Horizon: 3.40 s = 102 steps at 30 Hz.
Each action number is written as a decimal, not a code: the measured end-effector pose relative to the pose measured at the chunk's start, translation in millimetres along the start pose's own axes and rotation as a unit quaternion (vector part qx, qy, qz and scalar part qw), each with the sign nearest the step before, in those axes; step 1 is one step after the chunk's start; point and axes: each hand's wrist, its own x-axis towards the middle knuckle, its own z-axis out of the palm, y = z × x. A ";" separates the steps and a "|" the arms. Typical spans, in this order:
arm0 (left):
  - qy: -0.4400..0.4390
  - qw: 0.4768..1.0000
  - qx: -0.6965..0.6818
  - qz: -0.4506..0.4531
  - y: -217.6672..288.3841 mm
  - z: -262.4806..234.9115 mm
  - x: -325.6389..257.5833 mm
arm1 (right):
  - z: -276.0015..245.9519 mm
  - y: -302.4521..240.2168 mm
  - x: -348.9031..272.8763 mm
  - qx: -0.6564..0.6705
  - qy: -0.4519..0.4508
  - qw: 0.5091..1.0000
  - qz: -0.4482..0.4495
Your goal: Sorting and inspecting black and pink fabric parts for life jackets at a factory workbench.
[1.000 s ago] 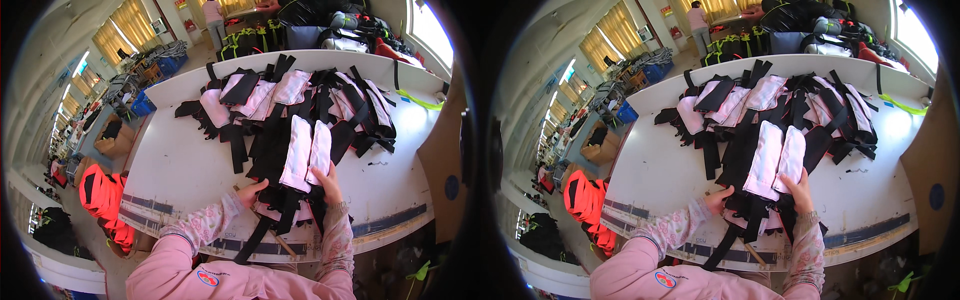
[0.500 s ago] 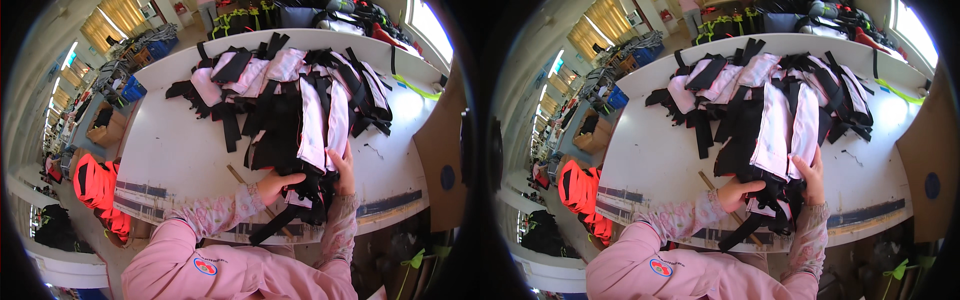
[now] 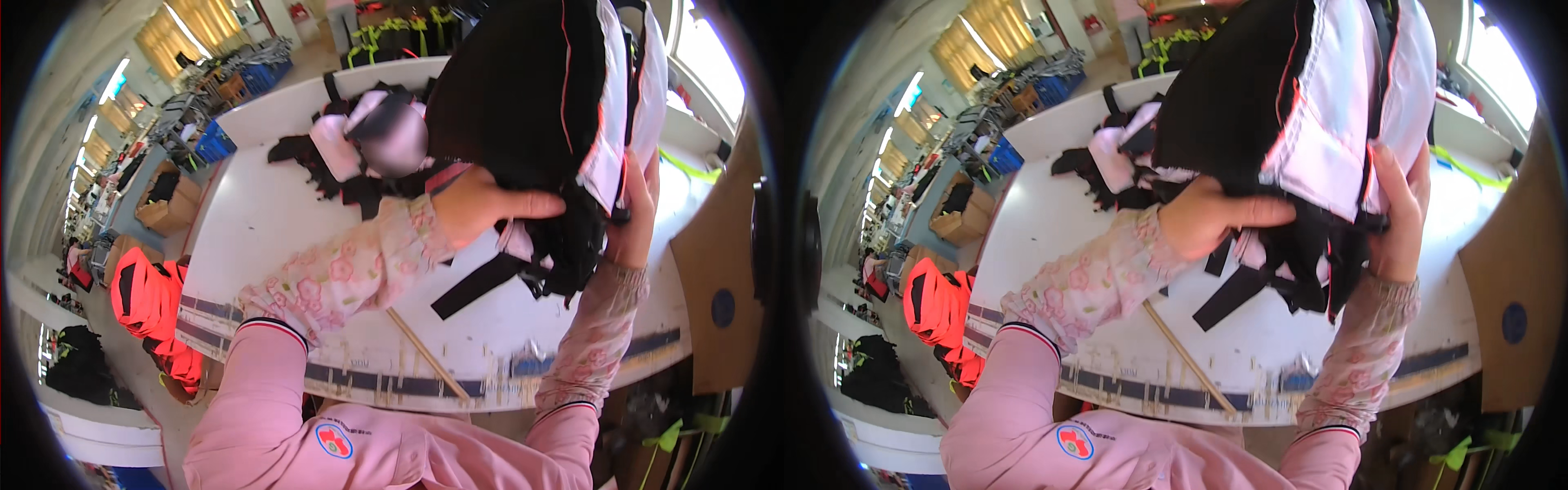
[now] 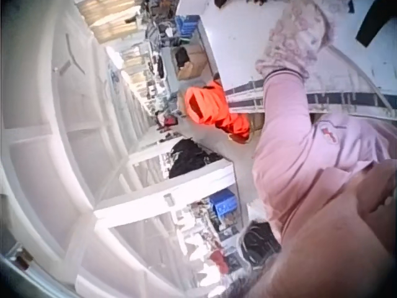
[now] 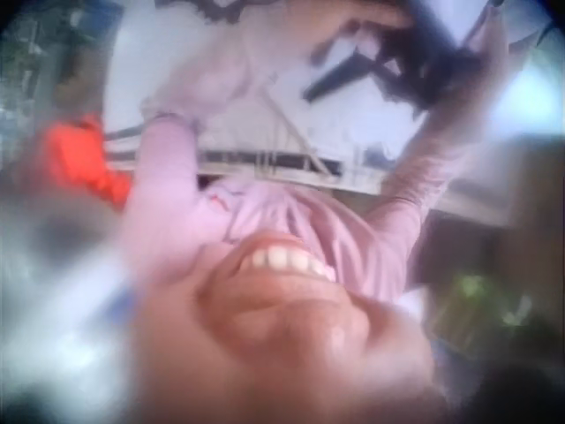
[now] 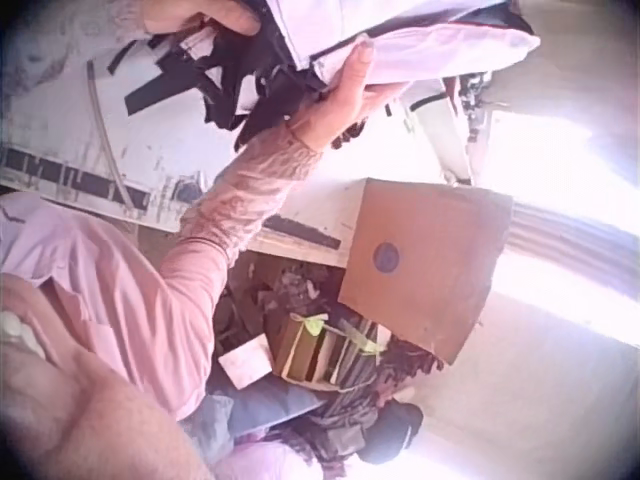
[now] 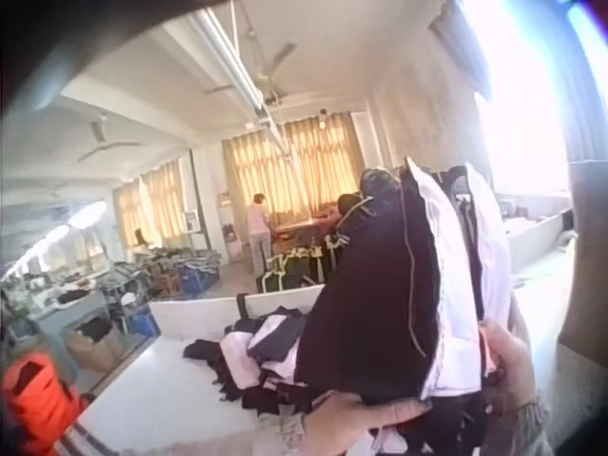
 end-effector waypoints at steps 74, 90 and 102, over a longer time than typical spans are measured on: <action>0.487 0.710 0.508 -0.001 -62.3 -408.3 -95.3 | -87.3 175.4 135.0 -0.655 -0.211 0.723 -0.051; 0.390 0.481 0.683 -0.388 -64.6 -571.1 -183.7 | 116.4 174.9 -94.8 -0.651 -0.484 0.573 -0.118; 0.700 0.378 0.594 0.116 36.3 -529.8 -239.7 | 122.7 171.1 -107.3 -0.628 -0.472 0.594 -0.174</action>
